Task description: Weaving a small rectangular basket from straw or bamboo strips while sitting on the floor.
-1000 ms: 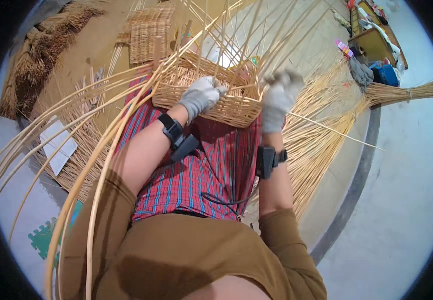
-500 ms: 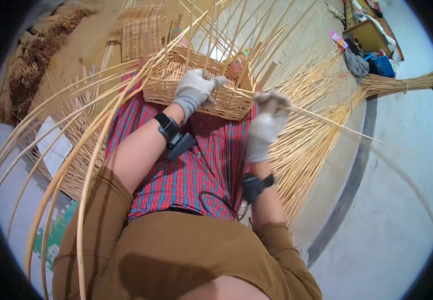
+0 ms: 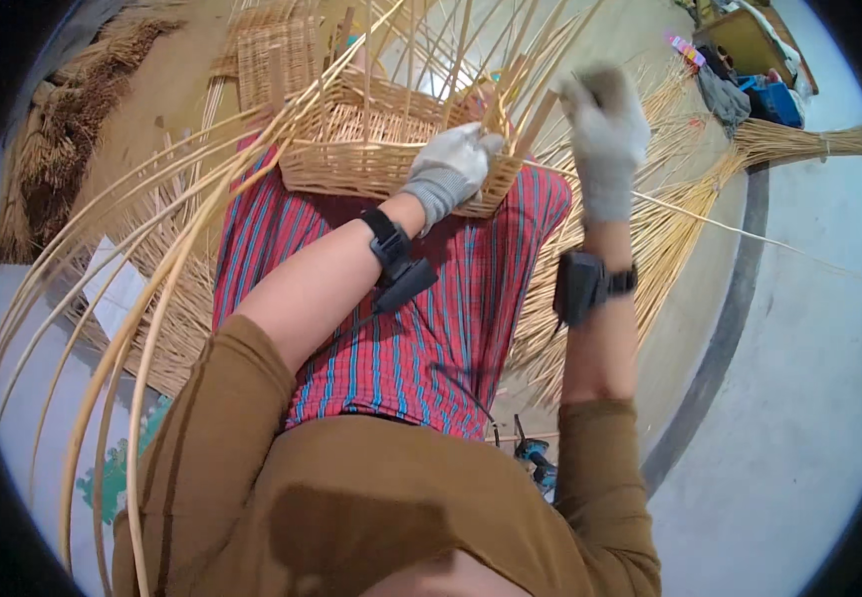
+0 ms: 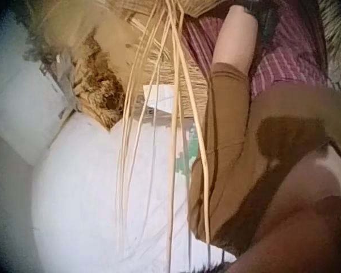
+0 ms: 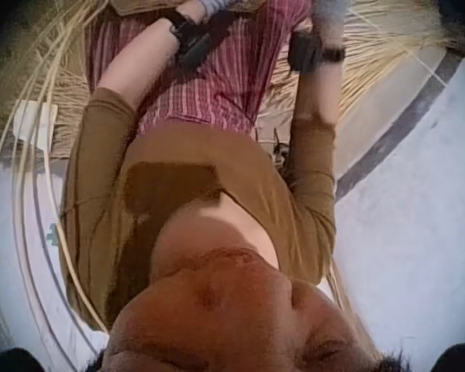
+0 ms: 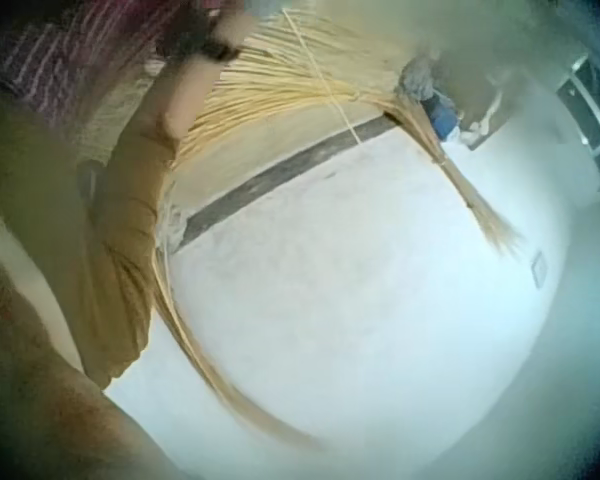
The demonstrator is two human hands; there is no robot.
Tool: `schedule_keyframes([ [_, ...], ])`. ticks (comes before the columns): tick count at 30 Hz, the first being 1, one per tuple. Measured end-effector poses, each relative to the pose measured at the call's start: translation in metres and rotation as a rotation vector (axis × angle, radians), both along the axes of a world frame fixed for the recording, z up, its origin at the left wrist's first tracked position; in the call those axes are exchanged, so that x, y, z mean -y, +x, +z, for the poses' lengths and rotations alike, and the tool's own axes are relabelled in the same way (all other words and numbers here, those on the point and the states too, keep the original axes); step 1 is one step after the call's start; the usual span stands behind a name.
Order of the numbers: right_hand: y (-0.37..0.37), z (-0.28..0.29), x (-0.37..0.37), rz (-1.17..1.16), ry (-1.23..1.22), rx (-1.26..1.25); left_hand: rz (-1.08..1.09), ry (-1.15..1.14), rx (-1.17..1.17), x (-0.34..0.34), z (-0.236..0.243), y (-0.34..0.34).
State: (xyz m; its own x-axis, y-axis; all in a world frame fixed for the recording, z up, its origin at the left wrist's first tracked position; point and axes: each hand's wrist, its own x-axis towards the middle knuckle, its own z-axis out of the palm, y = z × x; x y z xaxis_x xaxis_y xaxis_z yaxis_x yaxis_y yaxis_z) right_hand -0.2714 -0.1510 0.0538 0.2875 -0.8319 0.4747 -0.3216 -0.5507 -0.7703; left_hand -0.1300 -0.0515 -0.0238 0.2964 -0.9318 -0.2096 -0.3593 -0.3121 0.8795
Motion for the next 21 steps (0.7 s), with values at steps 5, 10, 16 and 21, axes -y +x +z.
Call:
schedule_keyframes([
  [5, -0.02, -0.044, 0.061, -0.185, -0.282, -0.827, 0.006, 0.184, -0.269, 0.008, -0.009, 0.004],
  [10, -0.069, -0.08, 0.029, -0.32, 0.238, -1.02, -0.087, -0.239, -0.177, -0.02, -0.017, 0.007],
  [16, 0.013, -0.066, -0.092, 0.166, 0.091, -0.16, 0.283, -0.148, -0.253, -0.169, -0.008, 0.115],
  [21, 0.081, -0.069, -0.159, 0.826, 0.095, -0.267, 0.474, -0.371, 0.048, -0.221, -0.021, 0.175],
])
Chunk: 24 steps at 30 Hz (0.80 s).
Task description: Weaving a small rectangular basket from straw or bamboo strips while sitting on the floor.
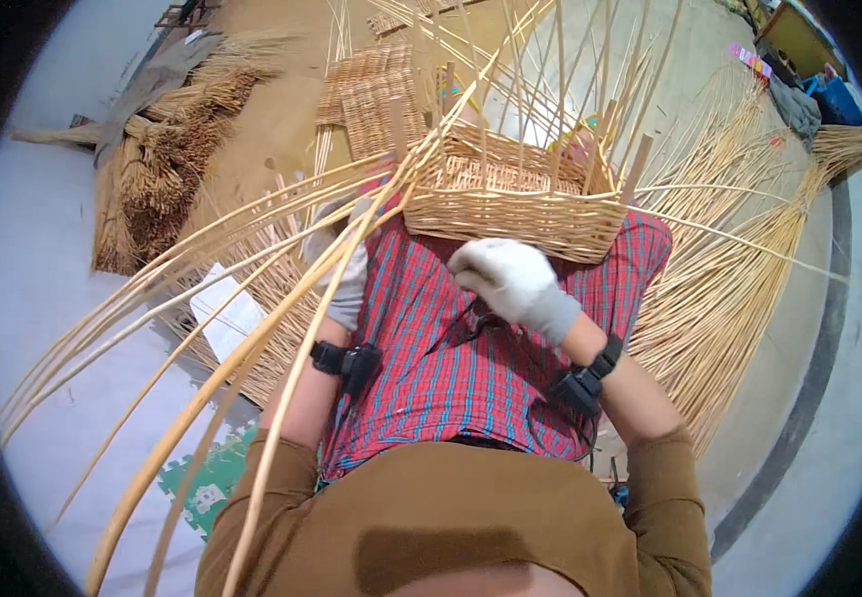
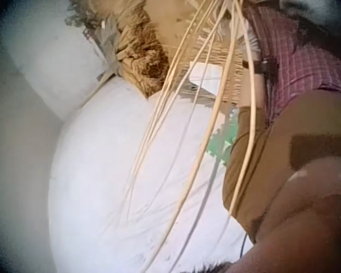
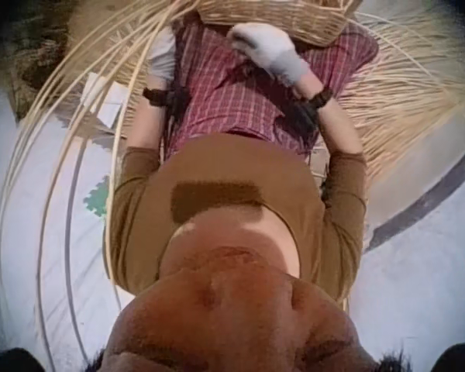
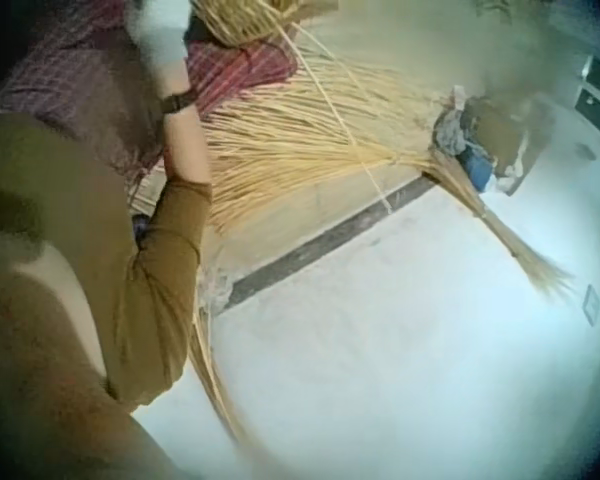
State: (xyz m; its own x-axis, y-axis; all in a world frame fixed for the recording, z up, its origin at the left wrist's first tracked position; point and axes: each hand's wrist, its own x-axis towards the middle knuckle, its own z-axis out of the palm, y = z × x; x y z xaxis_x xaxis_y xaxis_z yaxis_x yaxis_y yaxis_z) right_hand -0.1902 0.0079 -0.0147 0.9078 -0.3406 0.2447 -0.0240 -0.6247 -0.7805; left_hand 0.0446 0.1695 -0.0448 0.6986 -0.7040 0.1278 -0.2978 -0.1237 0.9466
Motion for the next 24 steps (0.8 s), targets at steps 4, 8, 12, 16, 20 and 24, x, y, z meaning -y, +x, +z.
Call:
schedule_keyframes([
  [4, 0.046, 0.027, -0.031, 0.184, -0.072, 0.201, -0.015, -0.02, -0.078, -0.018, -0.004, -0.047],
  [8, 0.074, 0.052, -0.056, 0.315, -0.224, 0.466, -0.029, -0.132, -0.082, -0.022, 0.018, -0.068],
  [12, 0.073, 0.055, -0.07, 0.428, -0.14, 0.409, -0.02, -0.277, -0.1, -0.01, 0.039, -0.044],
  [16, 0.067, 0.057, -0.066, 0.408, -0.1, 0.46, 0.02, -0.486, -0.1, 0.006, 0.038, -0.038],
  [20, 0.076, 0.068, -0.067, 0.342, -0.027, 0.502, 0.096, -0.504, -0.1, 0.004, 0.034, -0.052],
  [24, 0.093, 0.074, -0.078, 0.576, -0.166, 0.267, -0.023, -0.27, -0.478, -0.017, 0.061, -0.037],
])
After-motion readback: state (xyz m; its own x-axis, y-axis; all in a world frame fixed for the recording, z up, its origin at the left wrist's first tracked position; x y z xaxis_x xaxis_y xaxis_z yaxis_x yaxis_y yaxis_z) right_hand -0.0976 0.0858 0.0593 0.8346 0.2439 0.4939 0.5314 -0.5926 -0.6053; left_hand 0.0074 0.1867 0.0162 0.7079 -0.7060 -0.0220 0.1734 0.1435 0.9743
